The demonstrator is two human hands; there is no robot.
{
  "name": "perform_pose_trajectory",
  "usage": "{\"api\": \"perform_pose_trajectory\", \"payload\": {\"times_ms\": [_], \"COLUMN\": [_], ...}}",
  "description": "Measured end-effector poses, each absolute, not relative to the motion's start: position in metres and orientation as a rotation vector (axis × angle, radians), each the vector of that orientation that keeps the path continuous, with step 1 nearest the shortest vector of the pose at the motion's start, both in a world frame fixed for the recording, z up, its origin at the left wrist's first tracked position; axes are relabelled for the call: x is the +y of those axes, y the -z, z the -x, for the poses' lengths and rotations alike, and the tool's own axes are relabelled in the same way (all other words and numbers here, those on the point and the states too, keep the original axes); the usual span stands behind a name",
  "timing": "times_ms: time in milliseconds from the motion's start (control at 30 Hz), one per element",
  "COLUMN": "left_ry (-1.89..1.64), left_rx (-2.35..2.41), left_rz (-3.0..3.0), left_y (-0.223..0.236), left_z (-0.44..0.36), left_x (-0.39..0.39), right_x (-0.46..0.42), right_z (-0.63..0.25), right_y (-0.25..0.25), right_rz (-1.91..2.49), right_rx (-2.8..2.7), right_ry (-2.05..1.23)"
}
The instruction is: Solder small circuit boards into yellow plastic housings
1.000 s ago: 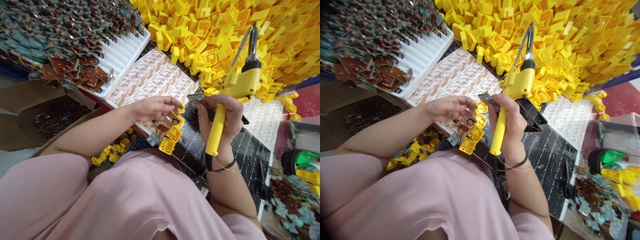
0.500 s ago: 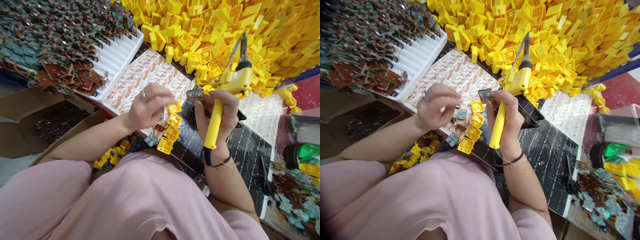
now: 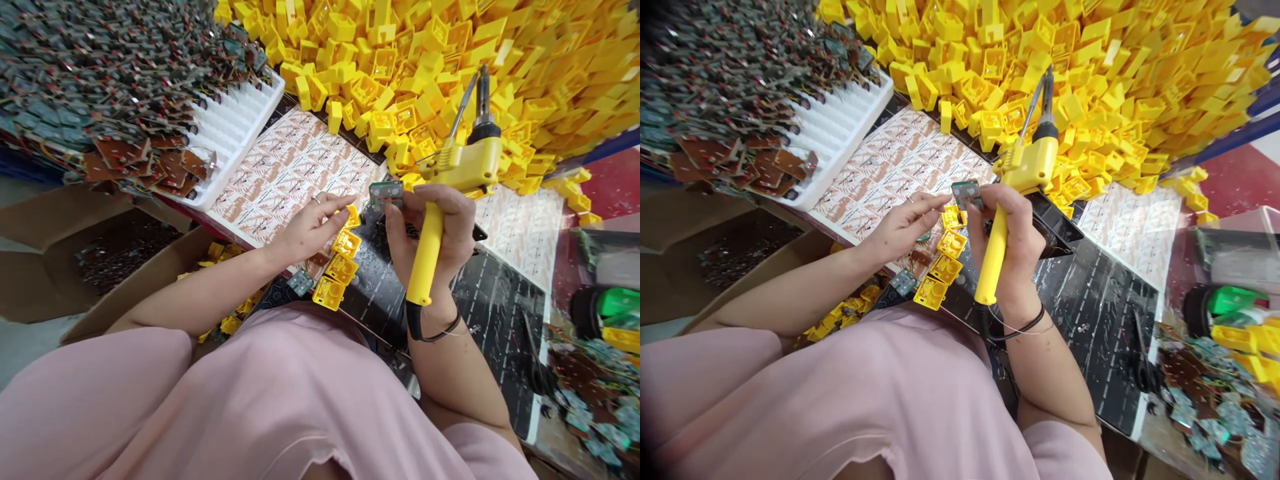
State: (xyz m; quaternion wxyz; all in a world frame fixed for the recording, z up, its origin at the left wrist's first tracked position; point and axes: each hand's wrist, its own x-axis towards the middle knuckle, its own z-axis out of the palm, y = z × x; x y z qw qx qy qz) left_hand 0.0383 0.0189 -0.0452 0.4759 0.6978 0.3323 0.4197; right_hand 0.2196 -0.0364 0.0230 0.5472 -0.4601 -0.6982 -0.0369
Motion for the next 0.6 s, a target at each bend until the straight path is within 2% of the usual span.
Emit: {"api": "perform_pose_trajectory", "payload": {"times_ms": [133, 300, 600], "left_ry": [-1.022, -0.967, -1.224], "left_rx": [0.721, 0.633, 0.721], "left_rz": [-1.690, -1.306, -1.359], "left_y": [0.043, 0.032, 0.024], "left_z": [-0.044, -0.049, -0.044], "left_x": [0.019, 0.010, 0.013], "right_x": [-0.040, -0.041, -0.039], "right_z": [-0.217, -0.220, -0.221], "right_y": [-0.024, -0.023, -0.019], "right_rz": [1.122, 1.150, 1.181], "right_rx": [-1.645, -1.653, -1.658], "right_ry": [0.079, 0.092, 0.051]}}
